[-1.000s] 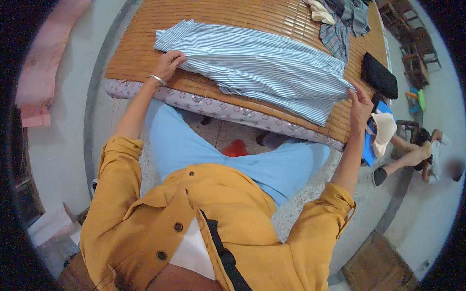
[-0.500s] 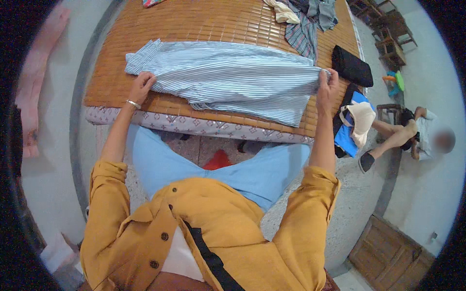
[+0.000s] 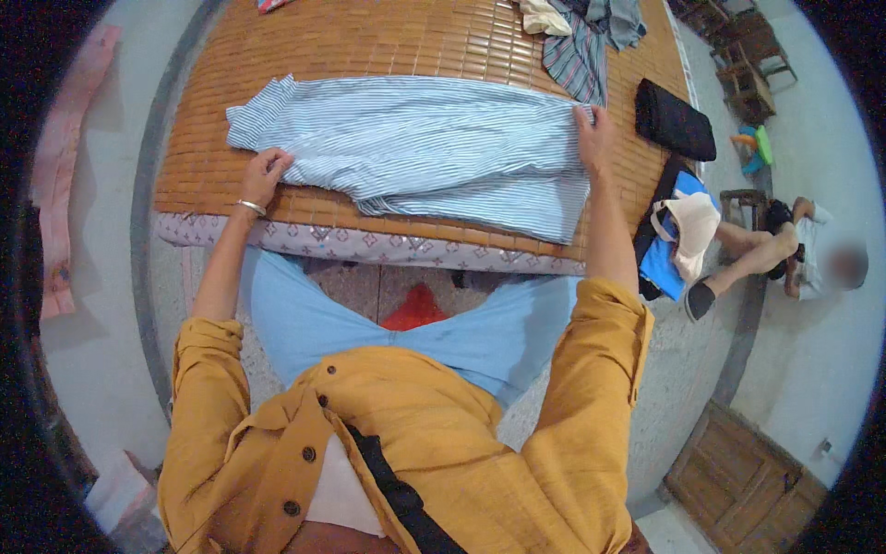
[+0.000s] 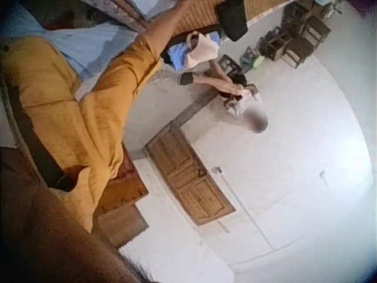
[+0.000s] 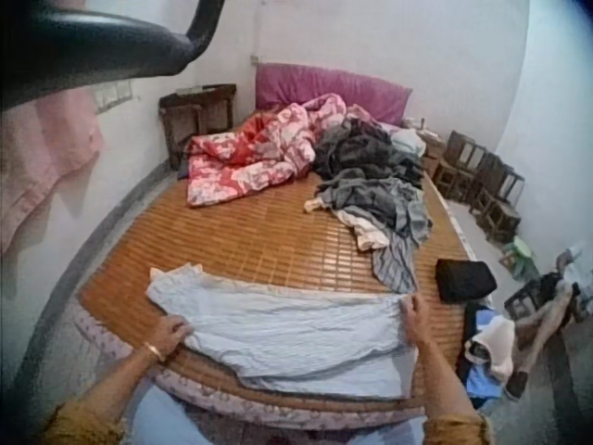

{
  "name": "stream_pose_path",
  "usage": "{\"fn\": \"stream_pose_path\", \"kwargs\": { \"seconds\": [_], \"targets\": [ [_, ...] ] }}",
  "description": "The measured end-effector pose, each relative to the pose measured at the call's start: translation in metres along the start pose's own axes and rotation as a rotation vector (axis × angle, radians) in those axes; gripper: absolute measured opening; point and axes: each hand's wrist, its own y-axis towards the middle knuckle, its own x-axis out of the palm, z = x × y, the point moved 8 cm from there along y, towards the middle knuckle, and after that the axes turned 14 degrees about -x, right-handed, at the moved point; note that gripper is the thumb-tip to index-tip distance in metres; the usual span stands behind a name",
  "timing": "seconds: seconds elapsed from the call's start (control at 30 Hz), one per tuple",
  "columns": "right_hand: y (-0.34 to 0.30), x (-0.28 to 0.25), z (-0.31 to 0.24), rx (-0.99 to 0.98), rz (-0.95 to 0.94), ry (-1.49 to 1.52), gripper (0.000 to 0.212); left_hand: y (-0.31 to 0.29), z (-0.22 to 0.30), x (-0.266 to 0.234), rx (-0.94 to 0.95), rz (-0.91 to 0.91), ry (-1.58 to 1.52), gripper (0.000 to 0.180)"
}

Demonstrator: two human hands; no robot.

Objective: The person folds a black garment, a beige bra, and a striped shirt on a bamboo mat, placing each item into a neat stack. The person then picks up a pair of light-colored underwear and begins to fold it.

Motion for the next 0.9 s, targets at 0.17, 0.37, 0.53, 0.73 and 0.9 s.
{"fn": "stream_pose_path", "kwargs": {
  "seconds": [0.17,0.37,0.53,0.73,0.9],
  "targets": [
    [-0.003,0.001,0.030,0.209,-0.335,-0.003,0.040,0.003,-0.010,0.002,0.035,0.040,-0.059,0.024],
    [0.003,-0.021,-0.041,0.214,-0.109,0.377,0.030,-0.001,-0.004,-0.001,-0.037,0.031,0.021,0.025],
    [-0.002,-0.014,0.010,0.043,-0.133,-0.053,0.026,0.004,-0.010,0.002,-0.017,0.029,-0.021,0.026],
    [-0.022,-0.003,0.034,0.046,0.099,-0.060,0.022,0.002,0.002,0.003,-0.006,0.006,0.010,0.026],
    [-0.014,-0.009,-0.015,-0.024,0.051,-0.353,0.024,-0.005,0.019,-0.008,0.030,0.117,0.179,0.024]
  ]
}}
